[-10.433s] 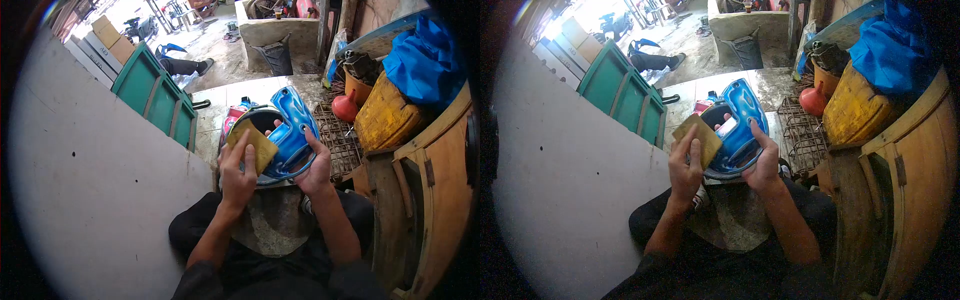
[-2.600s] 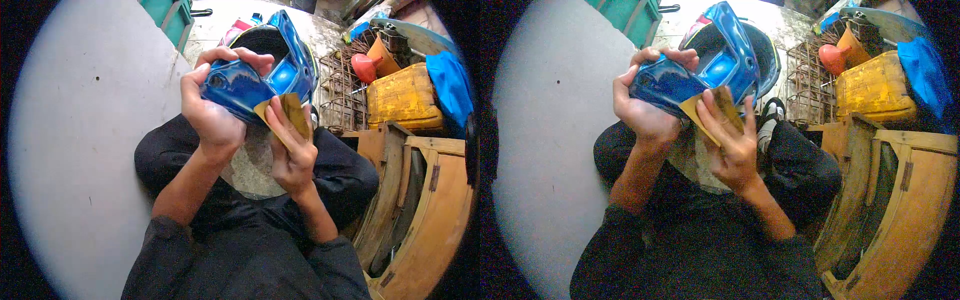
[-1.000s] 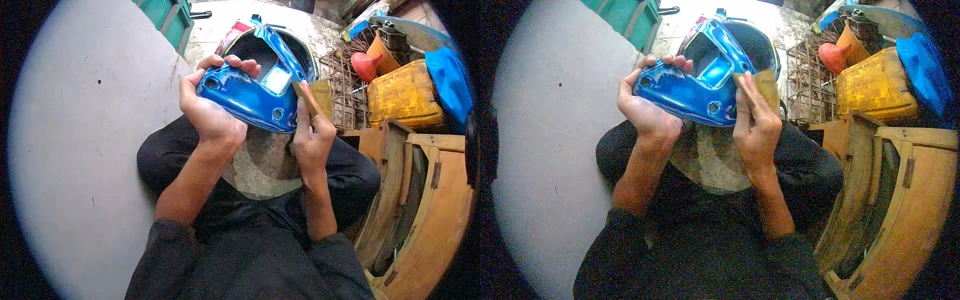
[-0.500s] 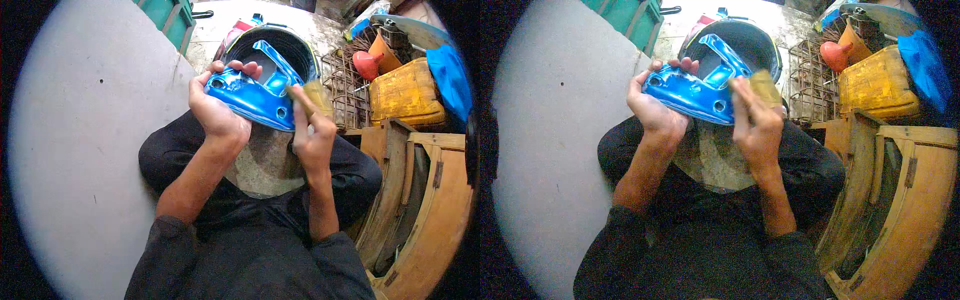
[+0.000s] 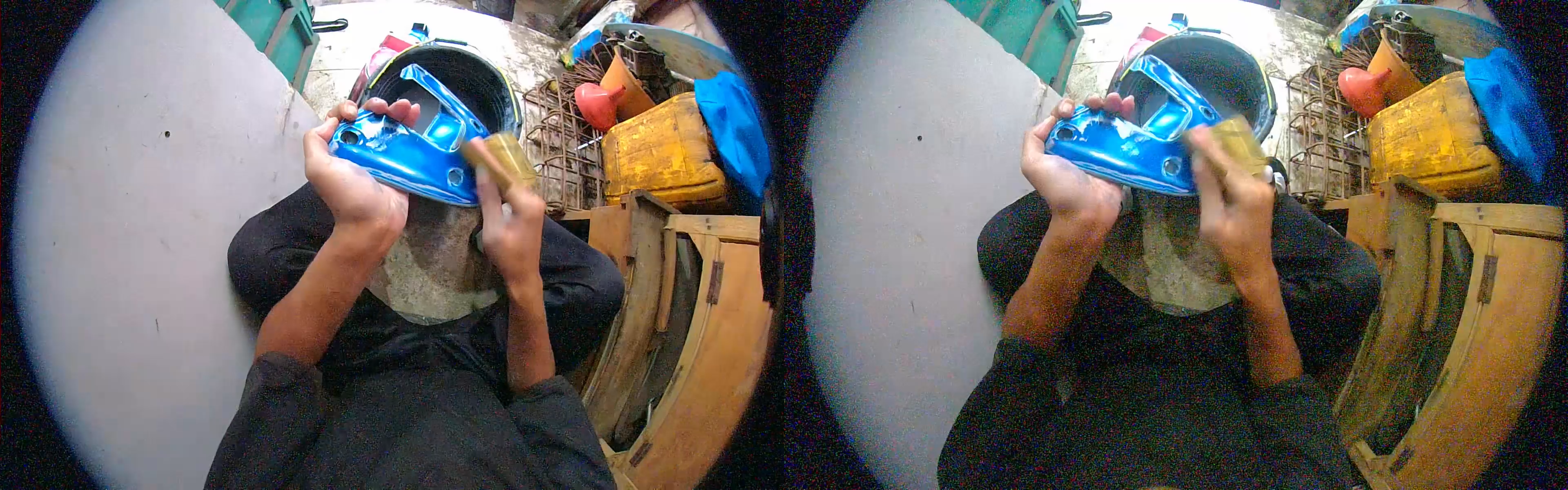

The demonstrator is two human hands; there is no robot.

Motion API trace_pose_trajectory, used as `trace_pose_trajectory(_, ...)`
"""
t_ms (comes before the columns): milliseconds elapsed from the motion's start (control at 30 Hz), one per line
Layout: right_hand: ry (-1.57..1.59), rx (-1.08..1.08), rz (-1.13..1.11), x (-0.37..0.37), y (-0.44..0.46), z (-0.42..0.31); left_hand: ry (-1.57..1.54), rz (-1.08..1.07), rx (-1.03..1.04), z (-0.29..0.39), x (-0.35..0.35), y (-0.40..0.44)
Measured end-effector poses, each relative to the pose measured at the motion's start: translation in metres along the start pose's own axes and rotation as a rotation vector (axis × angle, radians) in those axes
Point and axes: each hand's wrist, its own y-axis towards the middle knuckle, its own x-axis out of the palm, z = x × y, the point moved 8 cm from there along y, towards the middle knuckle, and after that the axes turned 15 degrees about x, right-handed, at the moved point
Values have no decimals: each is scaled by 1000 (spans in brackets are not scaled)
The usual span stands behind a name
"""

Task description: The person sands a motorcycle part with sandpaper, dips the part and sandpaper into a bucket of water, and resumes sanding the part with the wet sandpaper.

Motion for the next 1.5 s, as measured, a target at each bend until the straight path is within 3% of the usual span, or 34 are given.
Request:
trace_pose_trajectory(100,-243,-284,-114,6,-24,-34,-50,-16,-33,2,3,4)
trace_pose_trajectory(133,-239,-283,-119,8,-18,-27,-41,-9,-41,3,1,3)
trace_pose_trajectory(167,-107,32,-61,2,0,5,-34,-15,-19,4,-1,2)
trace_pose_trajectory(267,198,231,8,-4,3,17,-67,-103,-19,7,5,3)
trace_pose_trajectory(333,-194,-302,-68,5,-22,-34,-58,-83,-24,9,8,4)
trace_pose_trajectory(433,49,104,3,-2,4,10,-9,-77,-3,9,10,1)
trace_pose_trajectory(567,-244,-335,-117,11,-26,-34,-10,-104,-4,8,9,2)
trace_pose_trajectory(600,-239,-334,-118,14,-21,-29,-5,-104,-2,8,10,1)
trace_pose_trajectory(633,-40,-83,-66,9,-3,-6,7,-108,-1,7,10,1)
trace_pose_trajectory(833,-236,-356,-97,12,-26,-24,-33,-154,-33,3,10,-1)
trace_pose_trajectory(900,-27,-54,-24,8,-5,3,-3,-147,-18,3,8,-4)
trace_pose_trajectory(933,-47,-62,18,6,-3,5,16,-147,-1,3,9,-4)
trace_pose_trajectory(1000,-172,-379,-149,16,-31,-24,-10,-168,-21,3,11,-3)
trace_pose_trajectory(1033,-286,-410,-138,17,-36,-36,-24,-167,-31,3,12,-2)
trace_pose_trajectory(1067,-281,-408,-141,20,-30,-34,-33,-163,-41,4,11,-2)
trace_pose_trajectory(1100,-124,-138,-51,10,-8,-14,-1,-125,-20,5,10,-3)
trace_pose_trajectory(1200,-66,-167,23,4,-9,-9,-24,-156,-23,6,12,-5)
trace_pose_trajectory(1267,-150,-354,-90,11,-29,-27,-45,-169,-20,7,13,-2)
trace_pose_trajectory(1300,-214,-376,-15,6,-25,-30,-47,-157,-11,9,14,-1)
trace_pose_trajectory(1367,4,22,64,-3,-1,2,-31,-129,-1,11,13,-2)
trace_pose_trajectory(1467,156,74,-25,-2,-5,3,2,-142,12,16,16,-1)
trace_pose_trajectory(1500,-32,-178,-42,1,-16,-20,-16,-150,5,18,17,0)
